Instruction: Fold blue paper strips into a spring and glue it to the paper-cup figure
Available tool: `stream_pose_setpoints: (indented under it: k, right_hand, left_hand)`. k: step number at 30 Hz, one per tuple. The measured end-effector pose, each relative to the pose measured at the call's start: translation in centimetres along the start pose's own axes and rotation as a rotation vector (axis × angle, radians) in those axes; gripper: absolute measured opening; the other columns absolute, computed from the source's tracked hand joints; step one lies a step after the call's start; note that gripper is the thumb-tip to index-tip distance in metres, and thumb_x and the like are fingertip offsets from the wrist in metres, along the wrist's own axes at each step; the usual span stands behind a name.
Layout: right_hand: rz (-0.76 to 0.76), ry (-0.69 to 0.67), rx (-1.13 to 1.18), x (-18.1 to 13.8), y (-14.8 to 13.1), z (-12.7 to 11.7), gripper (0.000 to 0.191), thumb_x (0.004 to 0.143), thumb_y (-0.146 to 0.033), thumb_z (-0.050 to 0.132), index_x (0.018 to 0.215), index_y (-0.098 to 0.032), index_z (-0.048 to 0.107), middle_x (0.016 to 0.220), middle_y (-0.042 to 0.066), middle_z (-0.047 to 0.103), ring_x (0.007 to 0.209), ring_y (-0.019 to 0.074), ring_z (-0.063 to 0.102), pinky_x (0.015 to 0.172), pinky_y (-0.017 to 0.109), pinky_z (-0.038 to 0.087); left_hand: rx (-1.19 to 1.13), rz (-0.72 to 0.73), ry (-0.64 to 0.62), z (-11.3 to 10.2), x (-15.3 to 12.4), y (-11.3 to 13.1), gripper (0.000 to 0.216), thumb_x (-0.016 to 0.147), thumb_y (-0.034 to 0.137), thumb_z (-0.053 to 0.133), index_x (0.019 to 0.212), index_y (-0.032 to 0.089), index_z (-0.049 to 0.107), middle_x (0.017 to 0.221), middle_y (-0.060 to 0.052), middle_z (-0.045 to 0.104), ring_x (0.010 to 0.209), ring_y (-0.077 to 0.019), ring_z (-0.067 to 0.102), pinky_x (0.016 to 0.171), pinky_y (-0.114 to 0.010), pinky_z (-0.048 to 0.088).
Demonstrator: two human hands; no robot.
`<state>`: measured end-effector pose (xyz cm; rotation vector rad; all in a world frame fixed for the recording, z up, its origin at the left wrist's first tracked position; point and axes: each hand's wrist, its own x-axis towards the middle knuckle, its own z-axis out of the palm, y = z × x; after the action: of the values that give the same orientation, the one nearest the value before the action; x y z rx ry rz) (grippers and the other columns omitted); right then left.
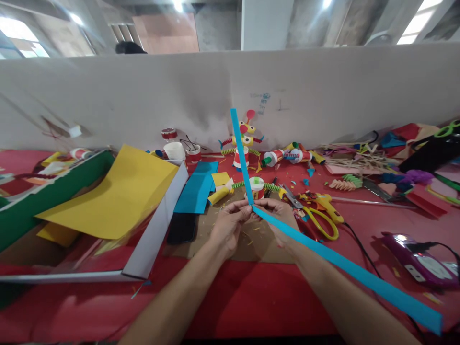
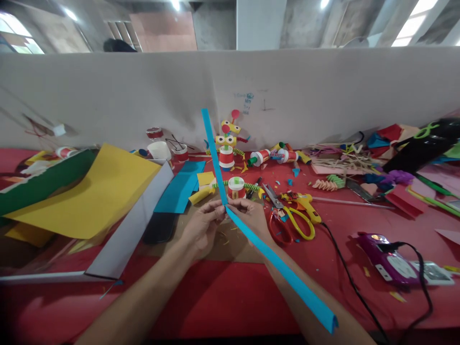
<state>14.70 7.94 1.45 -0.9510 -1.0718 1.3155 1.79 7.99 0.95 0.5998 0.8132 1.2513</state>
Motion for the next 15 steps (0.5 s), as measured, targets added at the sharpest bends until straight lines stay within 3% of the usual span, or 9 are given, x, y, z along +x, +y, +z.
stream_pose_setpoints:
  k: [6,11,15]
  right_hand:
    - [-0.027,-0.019,-0.102,0.07,-0.14,-0.13,0.017,0.063,-0.027,0.075,0.08,-0.02,0.074,0.07,0.002,0.071,0.06,0.0156,0.063,0.063,0.033,0.054]
    - [-0.093,-0.033,-0.223,-0.43,-0.45,0.13,0.02,0.069,-0.03,0.071,0.087,-0.022,0.073,0.084,0.003,0.073,0.076,0.0191,0.065,0.074,0.035,0.053]
    - [-0.089,0.007,-0.221,-0.58,-0.57,0.19,0.016,0.075,-0.032,0.066,0.085,-0.021,0.073,0.072,0.002,0.071,0.068,0.0177,0.064,0.068,0.034,0.054]
  left_hand:
    - [-0.03,0.016,0.029,0.13,-0.07,0.41,0.026,0.054,0.012,0.08,0.077,0.012,0.071,0.073,-0.004,0.071,0.066,-0.0115,0.064,0.068,-0.024,0.049]
    - [-0.049,0.085,0.095,0.65,-0.45,0.36,0.024,0.054,0.012,0.08,0.075,0.014,0.07,0.07,-0.002,0.07,0.065,-0.0109,0.063,0.067,-0.023,0.049]
    - [-0.053,0.05,0.027,0.69,-0.56,0.64,0.019,0.058,0.015,0.079,0.074,0.014,0.07,0.07,-0.001,0.069,0.064,-0.0101,0.062,0.068,-0.023,0.048]
